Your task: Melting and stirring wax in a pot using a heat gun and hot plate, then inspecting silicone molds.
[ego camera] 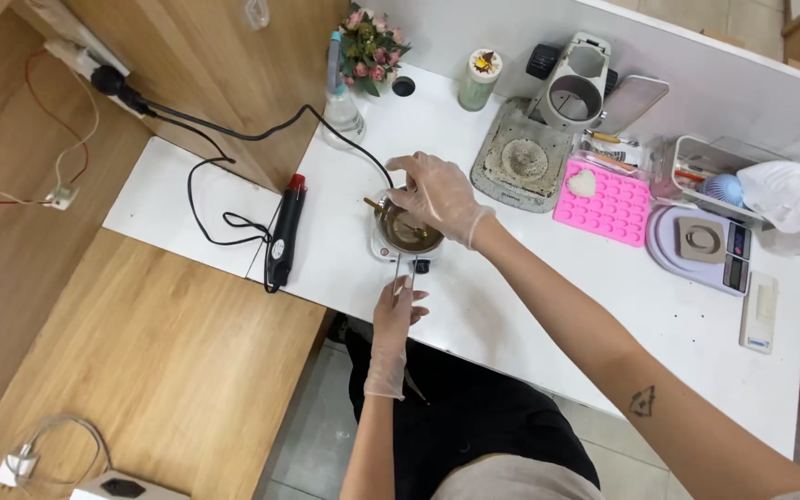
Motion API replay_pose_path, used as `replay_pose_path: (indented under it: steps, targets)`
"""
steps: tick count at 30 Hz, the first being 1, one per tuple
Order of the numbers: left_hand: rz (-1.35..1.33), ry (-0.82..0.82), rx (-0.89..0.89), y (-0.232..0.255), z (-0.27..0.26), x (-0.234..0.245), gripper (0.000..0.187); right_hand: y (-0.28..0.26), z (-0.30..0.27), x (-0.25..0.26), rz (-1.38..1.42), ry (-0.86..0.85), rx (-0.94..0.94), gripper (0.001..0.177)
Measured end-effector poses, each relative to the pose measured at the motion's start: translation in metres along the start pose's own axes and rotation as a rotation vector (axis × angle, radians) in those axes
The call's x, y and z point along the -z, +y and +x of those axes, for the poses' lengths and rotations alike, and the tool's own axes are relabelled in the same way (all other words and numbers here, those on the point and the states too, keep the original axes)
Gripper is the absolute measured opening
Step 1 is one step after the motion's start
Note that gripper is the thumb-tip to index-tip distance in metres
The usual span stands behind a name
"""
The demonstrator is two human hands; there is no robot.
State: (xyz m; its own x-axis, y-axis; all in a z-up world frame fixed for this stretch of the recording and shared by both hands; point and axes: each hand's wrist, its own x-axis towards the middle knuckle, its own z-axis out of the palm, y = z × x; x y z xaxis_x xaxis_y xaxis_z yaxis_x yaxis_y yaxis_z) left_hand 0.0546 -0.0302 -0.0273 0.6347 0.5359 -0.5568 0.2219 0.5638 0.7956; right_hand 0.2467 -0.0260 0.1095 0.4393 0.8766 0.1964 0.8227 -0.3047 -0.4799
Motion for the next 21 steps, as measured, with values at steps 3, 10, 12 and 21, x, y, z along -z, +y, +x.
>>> replay_pose_path:
  steps: [3, 10, 12, 21]
  targets:
    - [0.084, -0.018, 0.023, 0.004, 0.013, 0.002, 0.039, 0.005, 0.025, -0.019, -0.166, -0.098, 0.05, 0.045]
    - [0.235, 0.082, -0.119, -0.024, 0.04, 0.015, 0.029, 0.029, 0.054, -0.079, -0.259, -0.253, -0.013, 0.018]
    - [0.226, 0.097, -0.091, -0.021, 0.036, 0.016, 0.028, 0.038, 0.056, -0.084, -0.229, -0.245, -0.019, 0.015]
    - [0.23, 0.133, -0.119, -0.027, 0.04, 0.02, 0.027, 0.052, 0.008, -0.017, 0.107, -0.348, -0.235, 0.026]
